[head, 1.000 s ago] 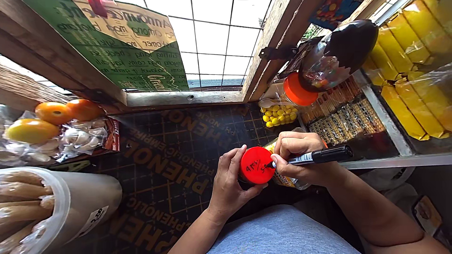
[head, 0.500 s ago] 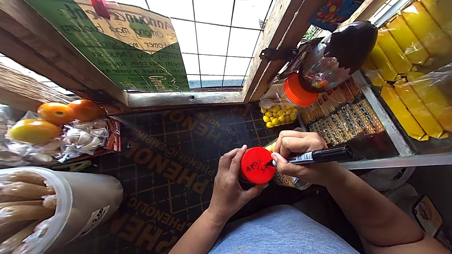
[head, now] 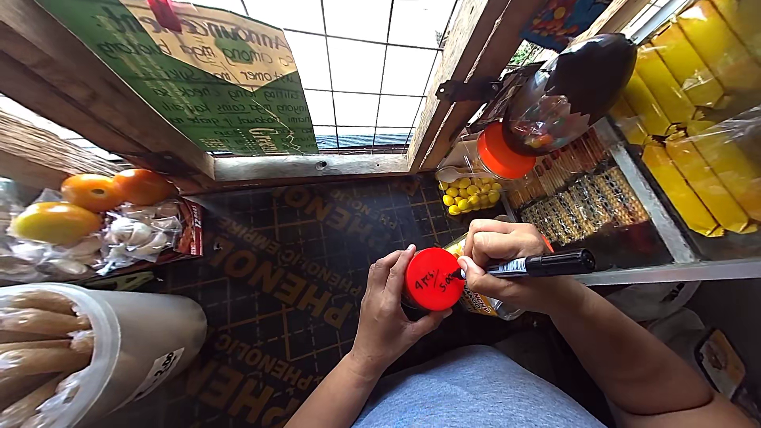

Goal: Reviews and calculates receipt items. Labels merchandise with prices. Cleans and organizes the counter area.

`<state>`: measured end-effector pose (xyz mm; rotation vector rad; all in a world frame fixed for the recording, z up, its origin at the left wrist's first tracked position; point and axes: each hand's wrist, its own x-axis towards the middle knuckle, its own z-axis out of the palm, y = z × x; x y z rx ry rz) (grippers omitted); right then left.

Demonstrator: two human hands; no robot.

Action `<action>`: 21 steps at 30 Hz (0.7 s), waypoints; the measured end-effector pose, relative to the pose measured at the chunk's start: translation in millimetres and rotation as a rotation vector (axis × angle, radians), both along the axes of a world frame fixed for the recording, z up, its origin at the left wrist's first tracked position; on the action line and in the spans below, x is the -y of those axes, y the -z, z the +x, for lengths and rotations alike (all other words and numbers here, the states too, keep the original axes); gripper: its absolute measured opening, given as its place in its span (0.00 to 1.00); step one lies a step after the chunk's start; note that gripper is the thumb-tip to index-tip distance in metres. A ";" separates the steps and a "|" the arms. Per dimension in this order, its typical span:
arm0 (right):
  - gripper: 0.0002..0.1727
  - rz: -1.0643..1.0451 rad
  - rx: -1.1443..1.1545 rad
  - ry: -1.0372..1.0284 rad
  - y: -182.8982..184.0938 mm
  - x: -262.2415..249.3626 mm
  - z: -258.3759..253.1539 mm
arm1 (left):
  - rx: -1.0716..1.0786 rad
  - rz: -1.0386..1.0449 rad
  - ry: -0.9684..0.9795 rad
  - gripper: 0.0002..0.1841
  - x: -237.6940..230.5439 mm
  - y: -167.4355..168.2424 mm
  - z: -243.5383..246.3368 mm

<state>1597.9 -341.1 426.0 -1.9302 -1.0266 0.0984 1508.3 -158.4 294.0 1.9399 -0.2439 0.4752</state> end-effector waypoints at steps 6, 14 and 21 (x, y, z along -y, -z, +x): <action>0.15 0.084 -0.097 -0.001 0.0 3.1 2.1 | 0.000 0.003 -0.005 0.49 0.1 -0.3 0.1; 0.11 0.153 -0.155 0.067 1.0 4.6 2.4 | 0.012 0.008 0.006 0.50 -1.0 -0.5 0.8; 0.10 0.248 -0.229 0.043 2.8 5.1 4.0 | 0.031 0.004 0.029 0.51 -4.0 -1.4 2.6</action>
